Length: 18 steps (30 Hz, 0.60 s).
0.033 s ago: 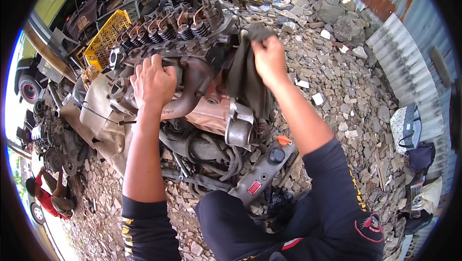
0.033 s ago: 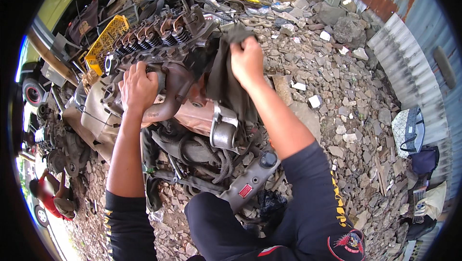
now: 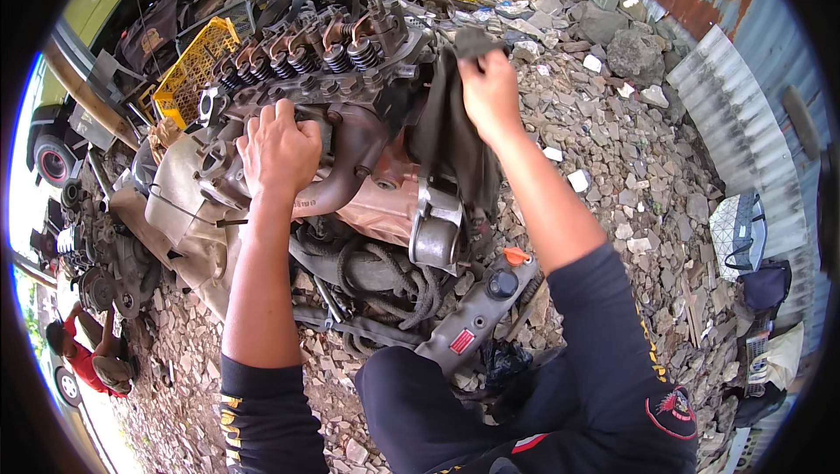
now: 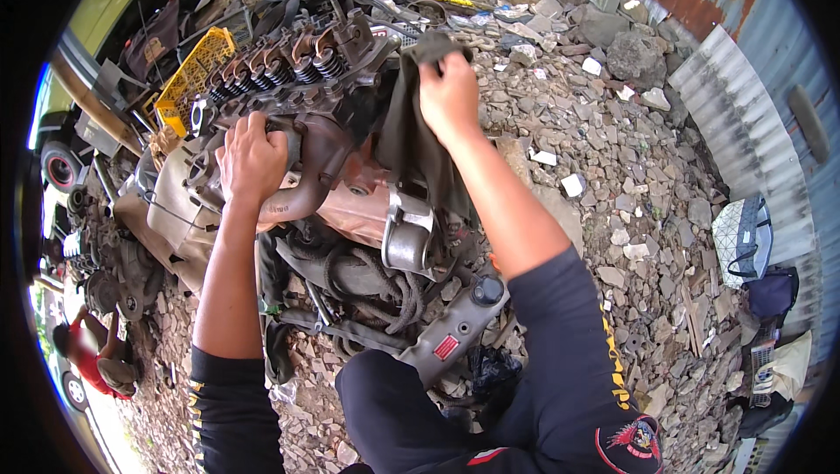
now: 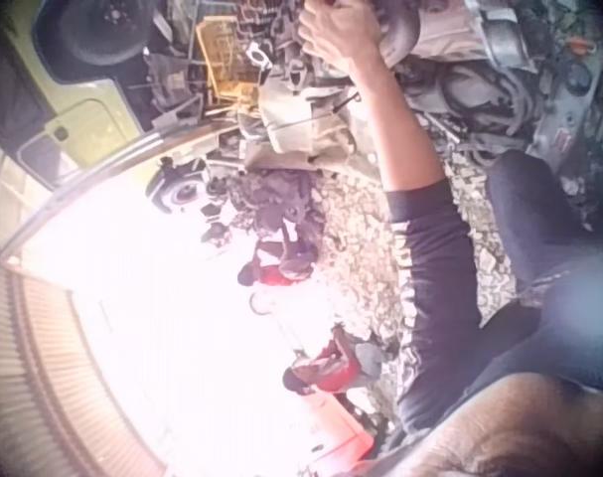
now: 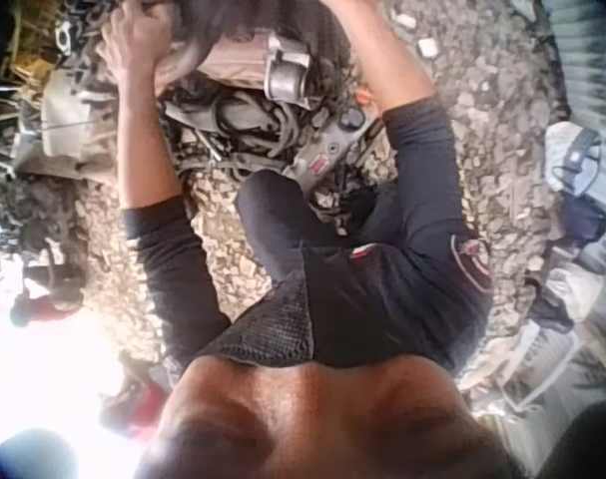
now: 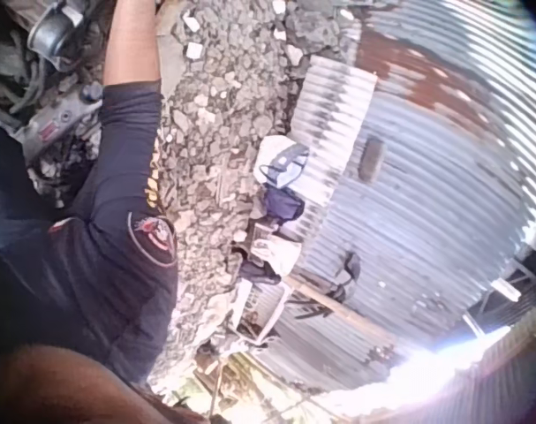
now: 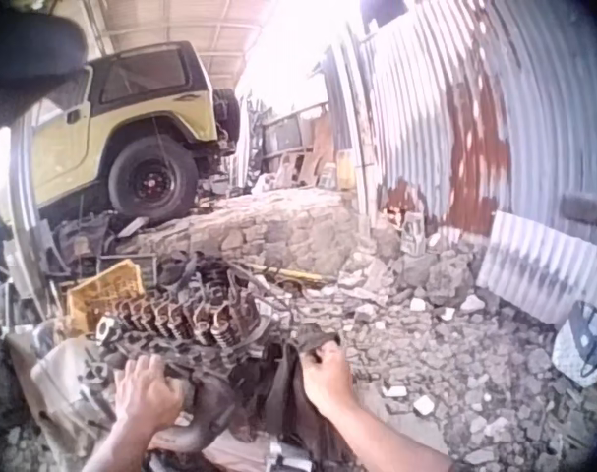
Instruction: The person wipes the exterior of an engine component with a cloth and then pours liquid from a plastic bottle into a circular opening on the flywheel.
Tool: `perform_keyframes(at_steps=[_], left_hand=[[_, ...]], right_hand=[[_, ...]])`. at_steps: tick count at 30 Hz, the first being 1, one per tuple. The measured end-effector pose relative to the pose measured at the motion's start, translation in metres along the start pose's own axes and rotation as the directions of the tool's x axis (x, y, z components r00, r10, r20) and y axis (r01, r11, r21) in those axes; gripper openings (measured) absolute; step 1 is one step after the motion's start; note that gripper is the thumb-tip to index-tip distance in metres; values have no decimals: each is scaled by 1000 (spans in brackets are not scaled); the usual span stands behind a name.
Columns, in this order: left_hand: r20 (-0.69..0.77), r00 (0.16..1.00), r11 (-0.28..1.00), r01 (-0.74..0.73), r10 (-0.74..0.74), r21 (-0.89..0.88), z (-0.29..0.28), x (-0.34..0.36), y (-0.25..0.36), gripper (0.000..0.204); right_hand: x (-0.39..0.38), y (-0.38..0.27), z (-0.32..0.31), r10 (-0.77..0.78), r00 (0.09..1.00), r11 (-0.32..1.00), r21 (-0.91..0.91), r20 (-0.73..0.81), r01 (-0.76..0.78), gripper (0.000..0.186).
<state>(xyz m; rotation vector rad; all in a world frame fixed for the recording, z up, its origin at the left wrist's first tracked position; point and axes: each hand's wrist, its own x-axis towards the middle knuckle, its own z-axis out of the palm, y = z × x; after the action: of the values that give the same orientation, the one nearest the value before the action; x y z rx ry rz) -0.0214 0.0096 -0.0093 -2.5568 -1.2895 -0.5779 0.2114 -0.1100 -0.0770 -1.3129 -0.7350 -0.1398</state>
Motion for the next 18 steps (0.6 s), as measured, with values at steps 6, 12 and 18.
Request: perform_keyframes(at_steps=[6,12,18], left_hand=[[-34,999,1000,-30,30,8,-1,4,5,32],[-50,998,998,-49,50,28,3,2,-2,31],[-59,997,999,-51,52,4,0,3,1,31]], right_hand=[[24,10,38,-257,961,943,-190,103,273,28],[-17,13,25,-143,955,946,-248,259,209,21],[-9,18,38,-182,957,866,-424,228,266,18]])
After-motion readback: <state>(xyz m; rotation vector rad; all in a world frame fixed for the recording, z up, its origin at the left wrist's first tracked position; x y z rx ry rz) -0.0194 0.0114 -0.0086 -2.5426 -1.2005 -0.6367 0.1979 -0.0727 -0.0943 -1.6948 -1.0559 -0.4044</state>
